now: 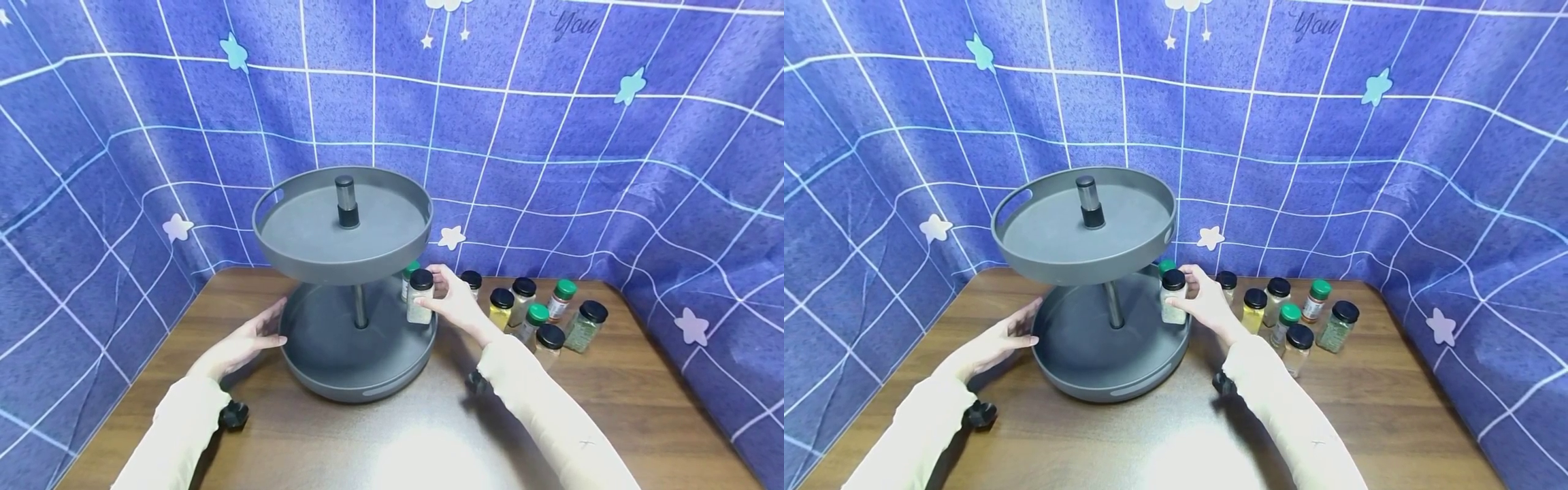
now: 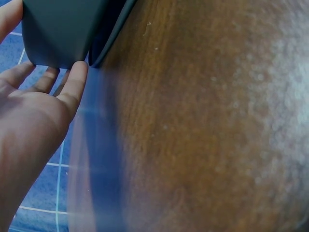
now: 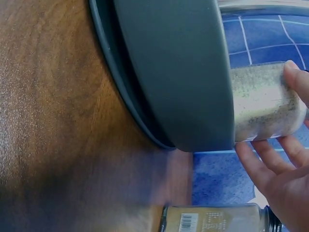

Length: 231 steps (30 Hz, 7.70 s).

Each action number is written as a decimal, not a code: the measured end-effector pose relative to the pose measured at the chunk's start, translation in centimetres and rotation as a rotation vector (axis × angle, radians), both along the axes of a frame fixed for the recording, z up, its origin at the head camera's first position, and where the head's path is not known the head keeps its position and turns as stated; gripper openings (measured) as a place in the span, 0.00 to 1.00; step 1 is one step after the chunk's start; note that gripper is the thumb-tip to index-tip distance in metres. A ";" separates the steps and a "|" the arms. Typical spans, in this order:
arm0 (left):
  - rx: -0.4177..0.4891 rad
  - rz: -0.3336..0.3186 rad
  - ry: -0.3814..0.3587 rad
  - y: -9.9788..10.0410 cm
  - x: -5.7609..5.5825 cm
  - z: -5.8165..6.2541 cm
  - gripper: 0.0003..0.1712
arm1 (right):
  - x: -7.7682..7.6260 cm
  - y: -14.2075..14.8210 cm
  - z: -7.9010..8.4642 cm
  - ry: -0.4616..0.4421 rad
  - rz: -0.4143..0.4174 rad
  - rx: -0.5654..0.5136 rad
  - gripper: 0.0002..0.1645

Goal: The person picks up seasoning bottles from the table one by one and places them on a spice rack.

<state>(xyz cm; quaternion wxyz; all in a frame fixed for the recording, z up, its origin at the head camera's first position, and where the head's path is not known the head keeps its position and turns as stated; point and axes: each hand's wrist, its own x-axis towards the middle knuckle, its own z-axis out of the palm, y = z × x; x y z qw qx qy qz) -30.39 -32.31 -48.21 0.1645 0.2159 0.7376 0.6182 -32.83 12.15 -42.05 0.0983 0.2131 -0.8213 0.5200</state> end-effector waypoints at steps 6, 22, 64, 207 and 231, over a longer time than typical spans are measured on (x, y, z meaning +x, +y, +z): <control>-0.011 0.005 -0.008 0.0 0.2 0.1 0.50 | -0.3 -0.2 -0.4 -0.045 -0.001 -0.030 0.35; 0.004 0.000 0.004 -0.1 0.1 0.0 0.50 | 0.7 -0.5 0.6 -0.062 0.032 -0.042 0.35; -0.035 0.021 0.017 0.1 0.3 0.3 0.50 | 3.0 3.5 7.1 -0.046 0.067 0.174 0.43; 0.036 0.000 0.012 0.1 0.2 -0.2 0.49 | 11.1 18.6 -3.7 -0.262 -0.182 -0.179 0.23; 0.033 -0.002 0.008 0.1 0.3 -0.2 0.50 | 10.6 18.1 0.5 -0.173 -0.074 -0.070 0.22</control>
